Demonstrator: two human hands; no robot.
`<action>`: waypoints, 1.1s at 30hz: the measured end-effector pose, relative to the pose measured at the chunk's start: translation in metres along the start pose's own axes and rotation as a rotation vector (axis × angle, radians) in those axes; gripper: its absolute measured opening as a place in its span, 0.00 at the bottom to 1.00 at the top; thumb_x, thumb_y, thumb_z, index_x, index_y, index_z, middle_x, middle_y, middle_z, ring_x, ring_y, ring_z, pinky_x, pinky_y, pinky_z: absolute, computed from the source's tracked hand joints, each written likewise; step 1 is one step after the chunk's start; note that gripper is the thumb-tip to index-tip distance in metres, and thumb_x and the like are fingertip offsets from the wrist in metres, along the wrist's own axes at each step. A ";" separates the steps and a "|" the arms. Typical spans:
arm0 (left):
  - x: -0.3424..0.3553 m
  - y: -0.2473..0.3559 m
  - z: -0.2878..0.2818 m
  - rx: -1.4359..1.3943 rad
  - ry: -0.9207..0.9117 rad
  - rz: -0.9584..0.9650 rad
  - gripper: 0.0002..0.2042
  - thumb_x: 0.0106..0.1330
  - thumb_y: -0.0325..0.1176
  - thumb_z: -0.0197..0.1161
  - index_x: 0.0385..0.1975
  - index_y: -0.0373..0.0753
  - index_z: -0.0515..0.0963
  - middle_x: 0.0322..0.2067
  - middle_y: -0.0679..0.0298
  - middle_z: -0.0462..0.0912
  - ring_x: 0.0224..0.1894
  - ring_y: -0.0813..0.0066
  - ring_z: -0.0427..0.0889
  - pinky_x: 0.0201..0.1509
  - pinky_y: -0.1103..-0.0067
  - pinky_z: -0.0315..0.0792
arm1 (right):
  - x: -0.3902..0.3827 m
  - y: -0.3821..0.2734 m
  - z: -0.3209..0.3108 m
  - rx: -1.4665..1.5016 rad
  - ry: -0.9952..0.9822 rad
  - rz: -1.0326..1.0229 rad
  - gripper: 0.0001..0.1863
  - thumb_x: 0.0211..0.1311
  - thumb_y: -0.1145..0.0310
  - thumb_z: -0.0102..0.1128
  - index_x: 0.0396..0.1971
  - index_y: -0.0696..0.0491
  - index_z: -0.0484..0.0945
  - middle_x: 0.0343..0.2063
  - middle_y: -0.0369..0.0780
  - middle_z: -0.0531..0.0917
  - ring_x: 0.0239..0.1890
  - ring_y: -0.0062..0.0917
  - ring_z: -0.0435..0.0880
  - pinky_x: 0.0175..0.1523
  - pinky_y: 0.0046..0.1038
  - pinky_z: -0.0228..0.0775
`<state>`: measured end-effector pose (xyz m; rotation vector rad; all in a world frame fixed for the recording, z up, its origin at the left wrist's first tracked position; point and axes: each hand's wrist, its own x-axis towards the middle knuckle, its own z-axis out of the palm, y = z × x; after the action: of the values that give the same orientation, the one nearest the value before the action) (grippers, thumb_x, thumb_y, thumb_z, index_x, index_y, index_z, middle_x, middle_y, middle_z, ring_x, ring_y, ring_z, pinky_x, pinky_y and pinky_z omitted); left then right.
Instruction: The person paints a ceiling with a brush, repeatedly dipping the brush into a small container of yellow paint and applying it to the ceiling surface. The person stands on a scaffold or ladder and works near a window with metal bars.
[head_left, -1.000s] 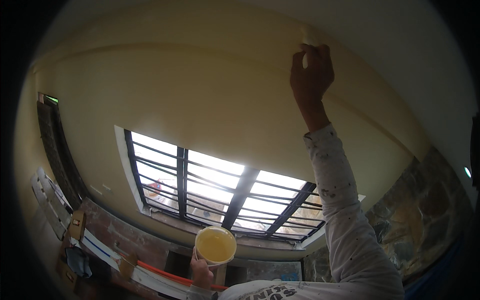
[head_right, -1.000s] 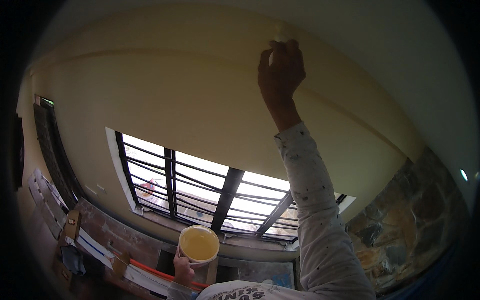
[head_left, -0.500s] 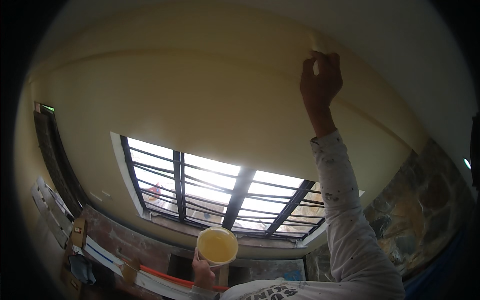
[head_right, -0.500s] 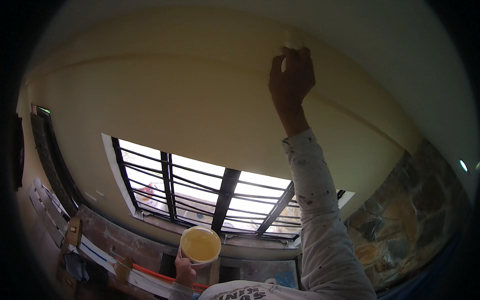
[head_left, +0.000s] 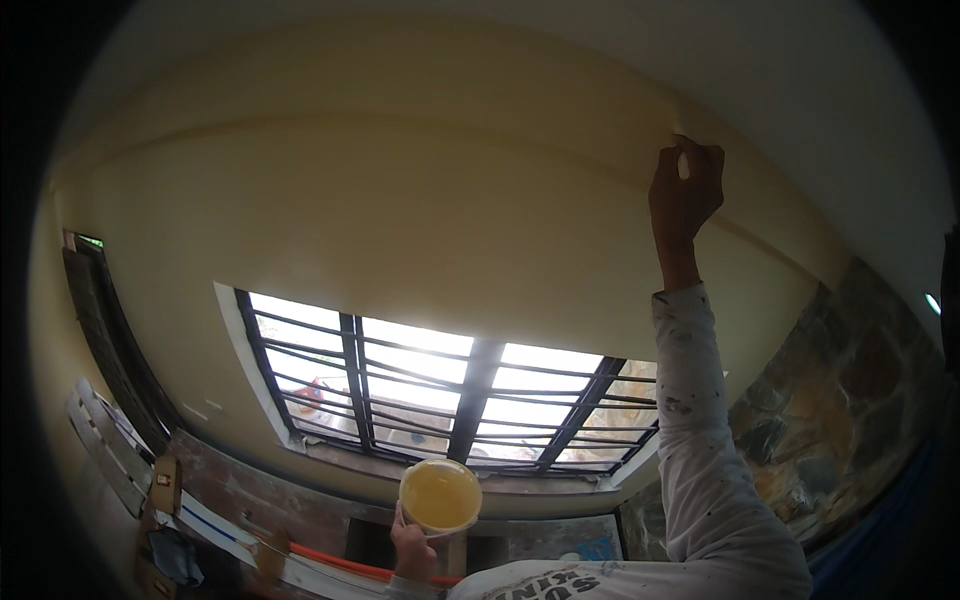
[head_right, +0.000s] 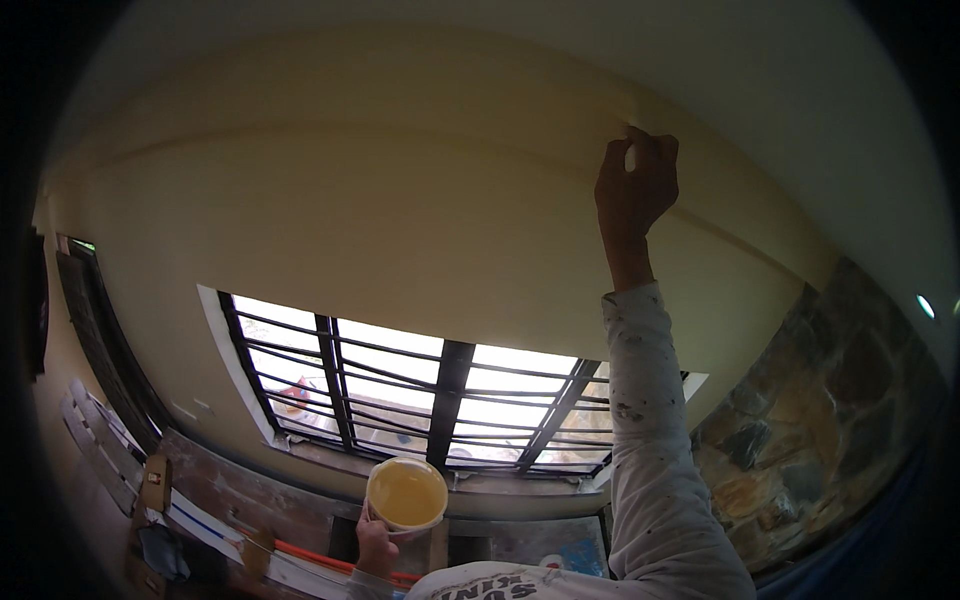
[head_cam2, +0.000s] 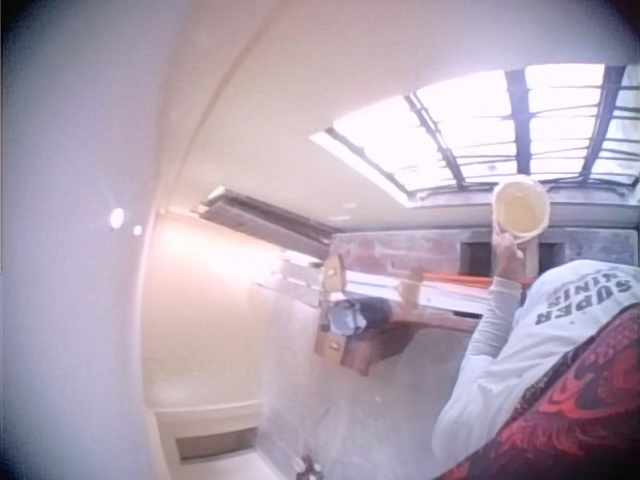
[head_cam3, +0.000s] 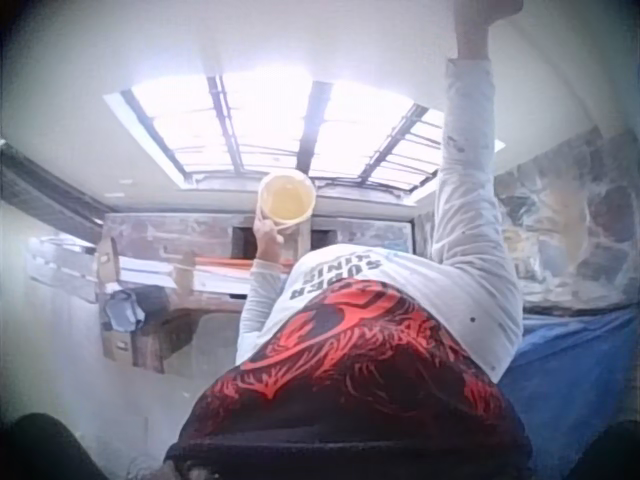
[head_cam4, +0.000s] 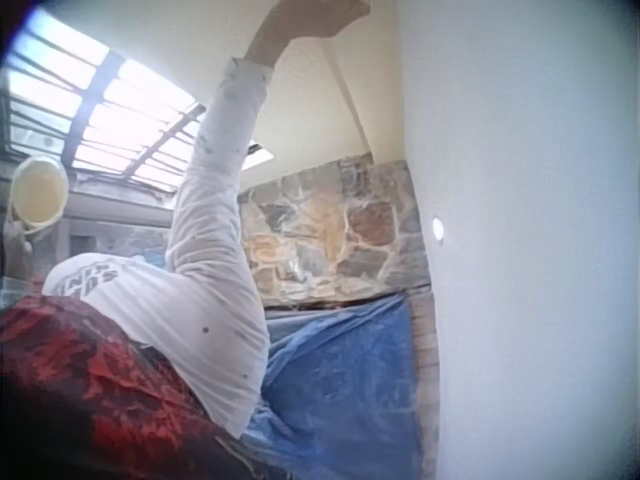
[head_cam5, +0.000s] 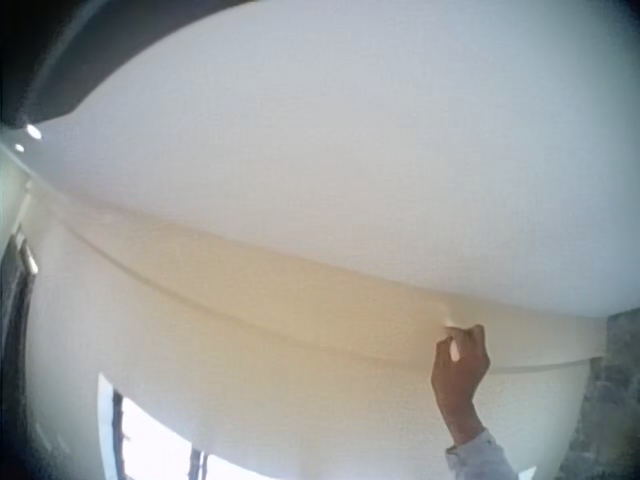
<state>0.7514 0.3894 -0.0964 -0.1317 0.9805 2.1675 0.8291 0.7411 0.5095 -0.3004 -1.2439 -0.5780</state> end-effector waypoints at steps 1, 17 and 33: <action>-0.003 0.002 0.003 0.011 0.013 -0.009 0.39 0.65 0.13 0.36 0.79 0.44 0.61 0.68 0.54 0.74 0.60 0.48 0.85 0.43 0.46 0.90 | -0.002 0.003 -0.002 -0.007 0.019 0.021 0.08 0.64 0.71 0.67 0.41 0.51 0.88 0.37 0.38 0.81 0.38 0.34 0.86 0.42 0.37 0.81; -0.030 0.038 0.035 0.081 -0.096 -0.002 0.42 0.56 0.10 0.37 0.76 0.38 0.64 0.67 0.52 0.73 0.63 0.48 0.83 0.55 0.46 0.88 | -0.013 -0.024 -0.009 0.271 0.127 0.203 0.08 0.67 0.76 0.70 0.44 0.54 0.86 0.38 0.42 0.84 0.40 0.34 0.87 0.47 0.36 0.81; -0.040 0.033 0.027 0.008 -0.063 0.102 0.39 0.57 0.12 0.37 0.74 0.40 0.68 0.63 0.52 0.77 0.62 0.50 0.83 0.55 0.45 0.87 | -0.017 -0.238 0.100 0.521 -0.154 0.071 0.08 0.68 0.72 0.68 0.45 0.49 0.84 0.41 0.41 0.81 0.37 0.36 0.87 0.40 0.37 0.81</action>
<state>0.7638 0.3703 -0.0426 -0.0093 0.9785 2.2463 0.6116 0.6010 0.5020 0.0507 -1.4771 -0.1569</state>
